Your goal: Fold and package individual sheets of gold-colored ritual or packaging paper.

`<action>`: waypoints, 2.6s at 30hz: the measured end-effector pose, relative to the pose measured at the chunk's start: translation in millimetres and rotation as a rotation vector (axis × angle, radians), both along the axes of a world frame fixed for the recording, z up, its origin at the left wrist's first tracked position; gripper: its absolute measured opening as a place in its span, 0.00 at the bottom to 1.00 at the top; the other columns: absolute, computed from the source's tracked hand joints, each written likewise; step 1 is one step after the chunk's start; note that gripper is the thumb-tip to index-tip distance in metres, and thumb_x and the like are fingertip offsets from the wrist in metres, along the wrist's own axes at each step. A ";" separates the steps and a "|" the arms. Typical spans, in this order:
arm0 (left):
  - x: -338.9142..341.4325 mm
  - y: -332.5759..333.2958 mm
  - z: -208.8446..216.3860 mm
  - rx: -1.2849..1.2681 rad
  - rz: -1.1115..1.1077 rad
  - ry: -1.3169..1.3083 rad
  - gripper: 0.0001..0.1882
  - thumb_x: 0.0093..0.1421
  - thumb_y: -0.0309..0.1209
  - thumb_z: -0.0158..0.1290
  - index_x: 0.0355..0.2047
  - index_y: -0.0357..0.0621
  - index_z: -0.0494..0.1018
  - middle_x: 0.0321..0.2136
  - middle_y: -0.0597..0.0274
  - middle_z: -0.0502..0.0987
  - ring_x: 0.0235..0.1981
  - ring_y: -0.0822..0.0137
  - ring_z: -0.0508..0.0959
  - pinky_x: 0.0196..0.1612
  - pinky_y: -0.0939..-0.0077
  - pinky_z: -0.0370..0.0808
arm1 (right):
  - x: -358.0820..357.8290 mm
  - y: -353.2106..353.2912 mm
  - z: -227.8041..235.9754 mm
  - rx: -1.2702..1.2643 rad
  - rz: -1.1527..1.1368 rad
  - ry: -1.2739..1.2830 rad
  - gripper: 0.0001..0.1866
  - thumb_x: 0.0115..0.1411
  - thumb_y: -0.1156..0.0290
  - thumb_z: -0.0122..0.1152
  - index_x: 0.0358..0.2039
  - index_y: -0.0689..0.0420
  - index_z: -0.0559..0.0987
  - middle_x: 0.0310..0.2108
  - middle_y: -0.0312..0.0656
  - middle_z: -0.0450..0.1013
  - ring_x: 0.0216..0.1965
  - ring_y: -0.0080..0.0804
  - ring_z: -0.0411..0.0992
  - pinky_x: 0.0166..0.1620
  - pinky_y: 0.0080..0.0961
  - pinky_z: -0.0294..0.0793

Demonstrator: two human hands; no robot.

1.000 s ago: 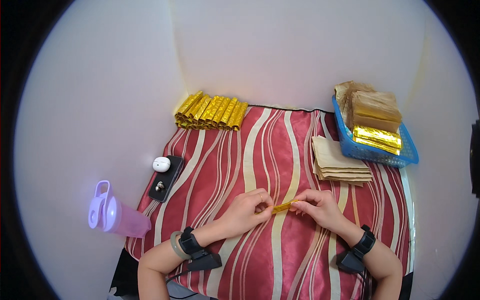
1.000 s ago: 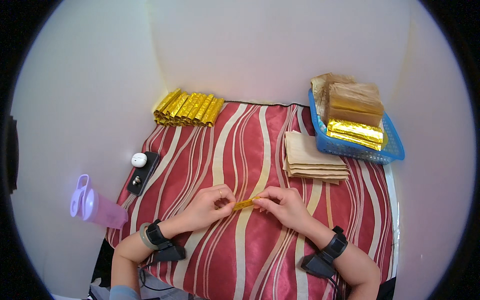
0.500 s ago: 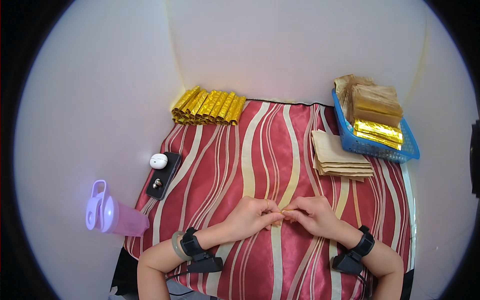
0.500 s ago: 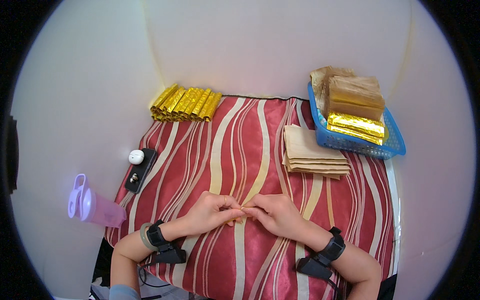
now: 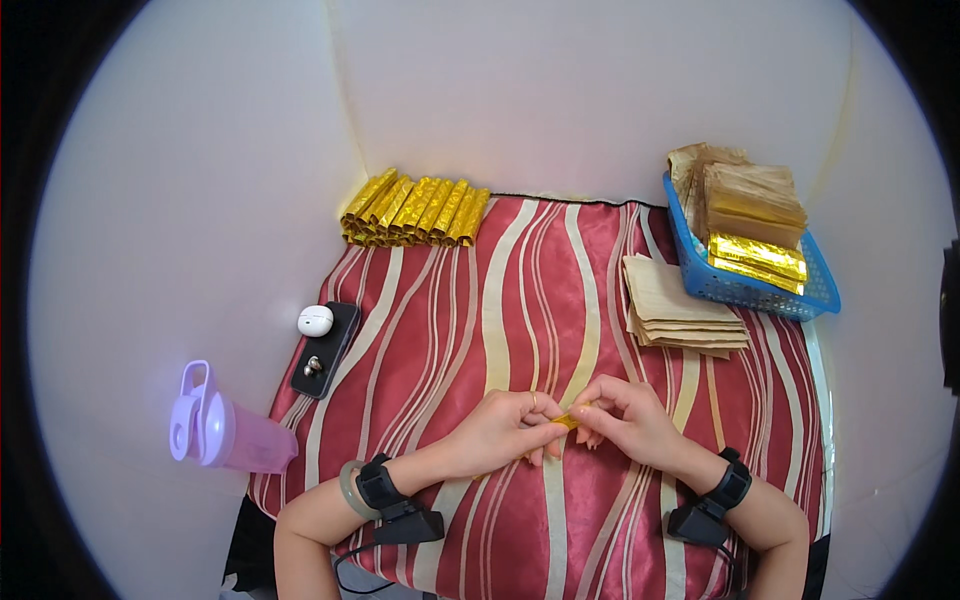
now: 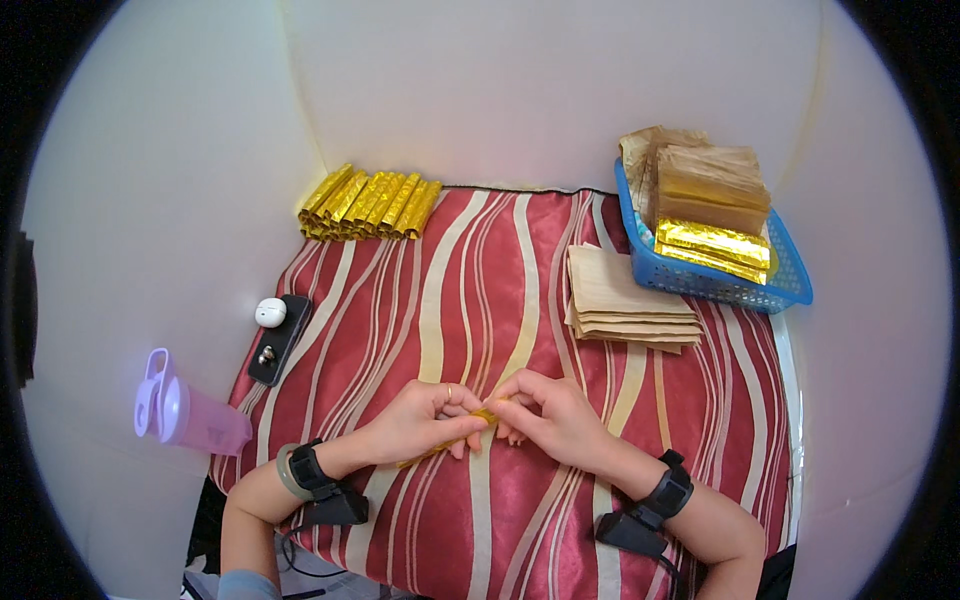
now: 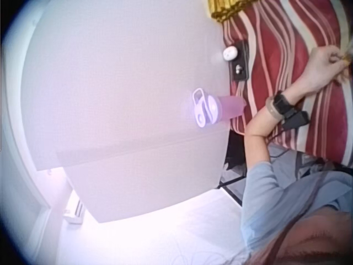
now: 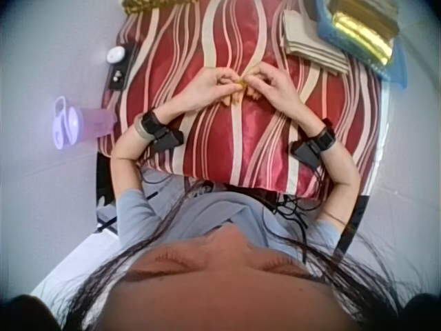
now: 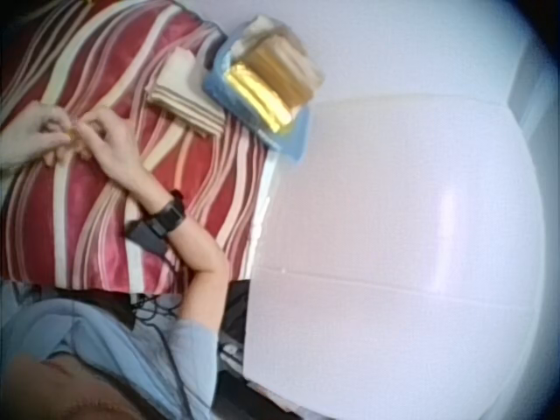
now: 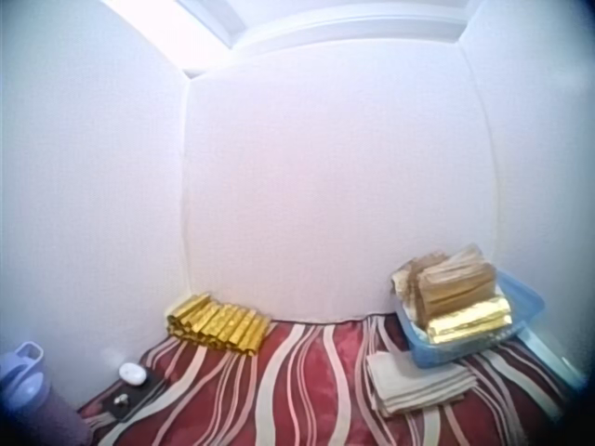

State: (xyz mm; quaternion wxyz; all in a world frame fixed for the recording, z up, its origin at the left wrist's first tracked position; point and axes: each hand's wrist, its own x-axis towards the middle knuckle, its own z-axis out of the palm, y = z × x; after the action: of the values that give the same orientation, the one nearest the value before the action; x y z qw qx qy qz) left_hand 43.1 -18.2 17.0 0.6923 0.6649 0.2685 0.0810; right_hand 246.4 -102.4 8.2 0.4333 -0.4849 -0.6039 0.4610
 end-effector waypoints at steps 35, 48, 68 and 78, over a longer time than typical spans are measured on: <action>-9.1 20.6 0.7 0.038 0.021 0.103 0.08 0.63 0.26 0.57 0.39 0.32 0.76 0.28 0.57 0.82 0.26 0.77 0.79 0.31 0.86 0.76 | 6.5 0.9 2.8 -0.092 0.030 0.054 0.08 0.66 0.73 0.57 0.36 0.65 0.77 0.25 0.42 0.79 0.27 0.22 0.77 0.33 0.19 0.78; 1.0 4.7 -7.2 -0.069 0.219 -0.213 0.05 0.59 0.20 0.59 0.35 0.35 0.77 0.30 0.63 0.79 0.30 0.77 0.77 0.36 0.84 0.74 | -9.2 -2.0 10.4 -0.365 0.169 0.087 0.12 0.68 0.67 0.56 0.41 0.66 0.79 0.32 0.42 0.81 0.33 0.23 0.80 0.37 0.18 0.78; -2.4 -2.0 -14.0 0.110 0.293 -0.349 0.05 0.61 0.22 0.57 0.35 0.34 0.80 0.34 0.64 0.75 0.35 0.76 0.74 0.40 0.81 0.71 | -17.2 -6.8 1.3 -0.279 0.139 0.292 0.12 0.68 0.69 0.55 0.43 0.67 0.78 0.35 0.43 0.81 0.37 0.25 0.80 0.41 0.17 0.77; -6.1 -5.6 -11.1 0.084 0.206 -0.266 0.08 0.61 0.21 0.57 0.41 0.34 0.76 0.37 0.64 0.74 0.38 0.75 0.77 0.43 0.79 0.75 | -25.4 -9.0 0.0 -0.251 0.051 0.168 0.09 0.68 0.71 0.53 0.38 0.64 0.75 0.29 0.40 0.79 0.33 0.23 0.78 0.39 0.21 0.77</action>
State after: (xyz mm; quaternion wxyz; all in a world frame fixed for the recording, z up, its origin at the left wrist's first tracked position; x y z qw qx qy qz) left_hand 37.1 -23.8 5.9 0.6814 0.6456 0.2375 0.2501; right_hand 221.0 -111.4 8.2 0.4063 -0.4797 -0.5151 0.5826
